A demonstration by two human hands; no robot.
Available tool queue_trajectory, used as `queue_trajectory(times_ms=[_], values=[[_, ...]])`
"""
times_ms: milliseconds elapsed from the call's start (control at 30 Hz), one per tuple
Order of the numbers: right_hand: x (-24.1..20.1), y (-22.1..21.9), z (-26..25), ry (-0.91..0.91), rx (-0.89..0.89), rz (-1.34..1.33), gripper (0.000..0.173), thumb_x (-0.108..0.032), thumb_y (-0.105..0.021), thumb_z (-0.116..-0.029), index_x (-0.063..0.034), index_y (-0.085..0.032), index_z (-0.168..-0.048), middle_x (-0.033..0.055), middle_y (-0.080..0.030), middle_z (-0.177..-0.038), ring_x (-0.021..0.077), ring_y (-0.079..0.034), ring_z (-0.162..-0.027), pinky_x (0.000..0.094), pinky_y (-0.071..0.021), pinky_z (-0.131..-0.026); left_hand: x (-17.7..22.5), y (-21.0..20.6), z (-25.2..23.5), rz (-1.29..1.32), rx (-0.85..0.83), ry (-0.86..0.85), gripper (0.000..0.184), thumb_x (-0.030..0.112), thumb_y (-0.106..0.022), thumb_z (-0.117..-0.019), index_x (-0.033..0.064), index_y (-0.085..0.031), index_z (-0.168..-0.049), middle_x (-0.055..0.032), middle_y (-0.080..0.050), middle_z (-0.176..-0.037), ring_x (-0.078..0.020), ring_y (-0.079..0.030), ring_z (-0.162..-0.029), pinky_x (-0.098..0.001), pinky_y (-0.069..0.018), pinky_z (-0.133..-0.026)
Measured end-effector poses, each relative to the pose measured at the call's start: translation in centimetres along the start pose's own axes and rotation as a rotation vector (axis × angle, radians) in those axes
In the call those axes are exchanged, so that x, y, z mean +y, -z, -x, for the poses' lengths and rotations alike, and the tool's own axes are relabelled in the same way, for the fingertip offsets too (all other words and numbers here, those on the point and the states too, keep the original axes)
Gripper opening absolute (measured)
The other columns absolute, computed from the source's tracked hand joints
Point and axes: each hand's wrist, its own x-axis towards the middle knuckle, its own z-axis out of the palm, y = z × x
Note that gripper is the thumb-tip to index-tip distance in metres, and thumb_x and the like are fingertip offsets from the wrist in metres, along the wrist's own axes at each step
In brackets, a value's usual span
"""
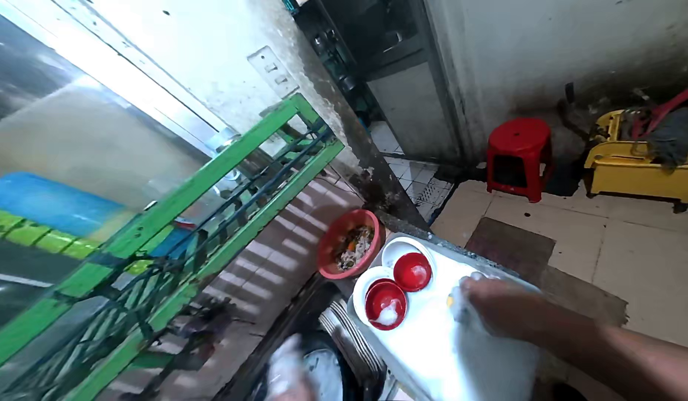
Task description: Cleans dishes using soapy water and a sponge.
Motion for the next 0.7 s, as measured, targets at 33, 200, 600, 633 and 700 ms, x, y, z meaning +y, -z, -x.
queue_trajectory(times_ms=[33, 200, 600, 633, 700], values=[[0.0, -0.4, -0.2, -0.031, -0.028, 0.000, 0.041, -0.022, -0.066, -0.0955, 0.0011, -0.060, -0.129, 0.0255, -0.057, -0.134, 0.0497, -0.052, -0.128, 0.0680, -0.0473, -0.097, 5.3, -3.0, 1.6, 0.011, -0.159, -0.060, 0.033, 0.015, -0.055, -0.1029, -0.0100, -0.063, -0.123, -0.0185, -0.070, -0.116, -0.0197, -0.068, -0.109, -0.0374, -0.0543, -0.099], [-0.2, 0.0, -0.4, -0.164, -0.176, -0.037, 0.046, -0.016, -0.063, -0.0975, 0.0021, -0.054, -0.139, 0.0267, -0.054, -0.142, 0.0483, -0.051, -0.132, 0.0672, -0.0459, -0.102, 15.5, -14.3, 6.1, -0.617, -1.273, -0.171, 0.062, 0.047, -0.056, -0.1016, 0.0026, -0.054, -0.145, -0.0193, -0.044, -0.157, -0.0351, -0.042, -0.145, -0.0576, -0.0354, -0.117], [1.1, -0.3, -1.7, -0.064, -0.091, -0.186, 0.050, -0.018, -0.073, -0.0889, -0.0008, -0.059, -0.133, 0.0242, -0.060, -0.133, 0.0432, -0.058, -0.125, 0.0664, -0.0470, -0.100, 19.1, -12.8, 10.1, -0.694, -1.585, -0.122, 0.059, 0.015, -0.066, -0.0922, -0.0106, -0.048, -0.142, -0.0310, -0.037, -0.156, -0.0439, -0.039, -0.144, -0.0619, -0.0367, -0.114], [1.2, -0.3, -1.8, -0.053, -0.081, -0.197, 0.048, -0.018, -0.073, -0.0892, -0.0011, -0.060, -0.132, 0.0241, -0.061, -0.132, 0.0431, -0.058, -0.124, 0.0668, -0.0472, -0.099, 19.2, -12.6, 9.9, -0.678, -1.580, -0.112, 0.061, 0.014, -0.067, -0.0922, -0.0109, -0.046, -0.143, -0.0310, -0.035, -0.158, -0.0436, -0.038, -0.146, -0.0603, -0.0360, -0.115], [1.4, -0.5, -2.0, -0.030, -0.061, -0.202, 0.045, -0.020, -0.072, -0.0901, -0.0013, -0.061, -0.129, 0.0239, -0.062, -0.129, 0.0432, -0.060, -0.121, 0.0673, -0.0480, -0.096, 19.1, -12.0, 9.1, -0.604, -1.561, -0.108, 0.064, 0.015, -0.069, -0.0919, -0.0112, -0.045, -0.144, -0.0310, -0.040, -0.154, -0.0419, -0.041, -0.143, -0.0551, -0.0363, -0.116]])
